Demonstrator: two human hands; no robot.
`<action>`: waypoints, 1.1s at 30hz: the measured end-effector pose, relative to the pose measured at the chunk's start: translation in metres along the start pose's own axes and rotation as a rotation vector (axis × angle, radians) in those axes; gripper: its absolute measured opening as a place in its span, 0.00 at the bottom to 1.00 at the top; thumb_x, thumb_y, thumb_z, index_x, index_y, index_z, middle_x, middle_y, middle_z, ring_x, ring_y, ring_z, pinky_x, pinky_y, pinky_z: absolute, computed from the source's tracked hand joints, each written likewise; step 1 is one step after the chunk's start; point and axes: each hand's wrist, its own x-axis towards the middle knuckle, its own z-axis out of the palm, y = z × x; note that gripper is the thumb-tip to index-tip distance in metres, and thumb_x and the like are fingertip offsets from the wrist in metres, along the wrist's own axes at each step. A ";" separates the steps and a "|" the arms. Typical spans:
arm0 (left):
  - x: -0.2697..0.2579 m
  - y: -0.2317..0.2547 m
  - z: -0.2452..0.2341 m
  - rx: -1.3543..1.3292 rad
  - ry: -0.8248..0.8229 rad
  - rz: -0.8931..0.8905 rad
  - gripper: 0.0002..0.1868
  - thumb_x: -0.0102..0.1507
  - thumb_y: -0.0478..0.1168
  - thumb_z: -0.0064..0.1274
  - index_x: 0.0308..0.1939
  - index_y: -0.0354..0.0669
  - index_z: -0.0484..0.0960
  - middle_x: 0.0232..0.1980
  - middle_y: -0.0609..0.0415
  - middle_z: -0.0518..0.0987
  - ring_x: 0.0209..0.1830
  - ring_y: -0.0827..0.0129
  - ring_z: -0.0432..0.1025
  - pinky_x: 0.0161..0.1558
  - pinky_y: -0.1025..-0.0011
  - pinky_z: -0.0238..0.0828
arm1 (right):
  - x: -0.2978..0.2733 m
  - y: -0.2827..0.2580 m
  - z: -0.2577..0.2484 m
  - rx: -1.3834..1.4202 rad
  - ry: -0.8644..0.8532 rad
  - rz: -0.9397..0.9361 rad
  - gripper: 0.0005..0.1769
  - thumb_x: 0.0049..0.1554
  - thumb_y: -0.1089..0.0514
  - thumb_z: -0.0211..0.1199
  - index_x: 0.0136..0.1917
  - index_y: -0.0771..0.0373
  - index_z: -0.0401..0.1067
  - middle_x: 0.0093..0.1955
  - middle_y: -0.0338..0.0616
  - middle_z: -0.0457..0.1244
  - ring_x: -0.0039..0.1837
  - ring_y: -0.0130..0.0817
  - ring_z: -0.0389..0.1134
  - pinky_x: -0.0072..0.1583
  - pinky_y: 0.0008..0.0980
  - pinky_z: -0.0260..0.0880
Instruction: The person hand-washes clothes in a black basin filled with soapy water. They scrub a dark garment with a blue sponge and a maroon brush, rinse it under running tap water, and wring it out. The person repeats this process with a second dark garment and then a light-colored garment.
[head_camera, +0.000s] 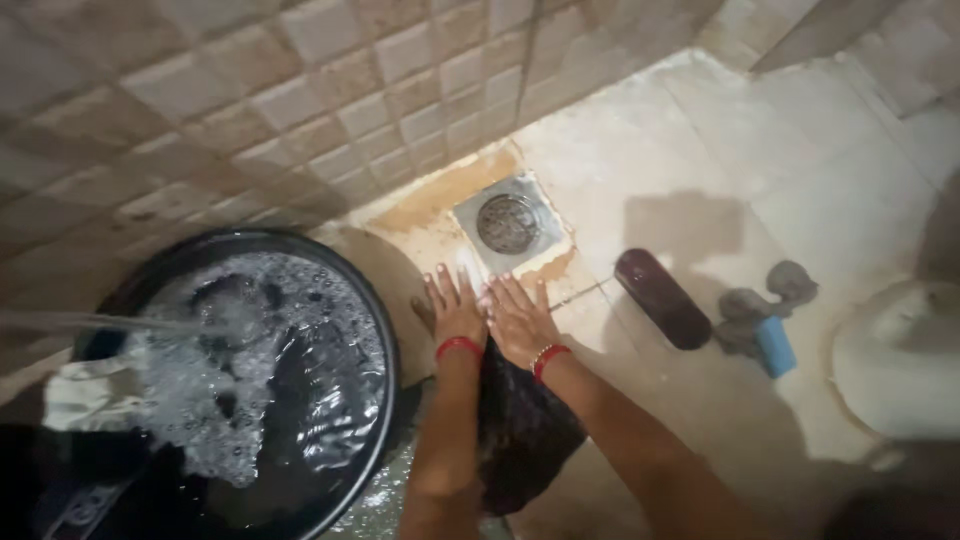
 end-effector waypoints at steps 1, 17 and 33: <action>-0.017 0.005 -0.004 0.089 -0.113 0.056 0.37 0.71 0.54 0.35 0.80 0.43 0.47 0.84 0.41 0.41 0.85 0.45 0.33 0.77 0.41 0.22 | -0.014 0.001 -0.004 -0.049 -0.028 -0.017 0.32 0.61 0.45 0.54 0.73 0.61 0.62 0.79 0.46 0.52 0.82 0.47 0.46 0.75 0.65 0.41; -0.096 -0.006 0.042 -0.346 -0.109 -0.014 0.33 0.69 0.59 0.38 0.76 0.55 0.60 0.85 0.51 0.38 0.84 0.41 0.29 0.77 0.46 0.43 | -0.046 -0.008 -0.037 0.183 -0.013 -0.131 0.31 0.60 0.44 0.56 0.73 0.56 0.64 0.79 0.54 0.50 0.81 0.64 0.41 0.71 0.71 0.39; -0.171 0.016 0.087 -0.365 0.010 -0.120 0.47 0.59 0.68 0.52 0.76 0.51 0.62 0.72 0.36 0.60 0.70 0.41 0.54 0.65 0.42 0.49 | -0.124 -0.023 -0.005 0.114 0.092 -0.288 0.45 0.53 0.34 0.60 0.74 0.62 0.59 0.70 0.77 0.49 0.72 0.74 0.46 0.70 0.72 0.39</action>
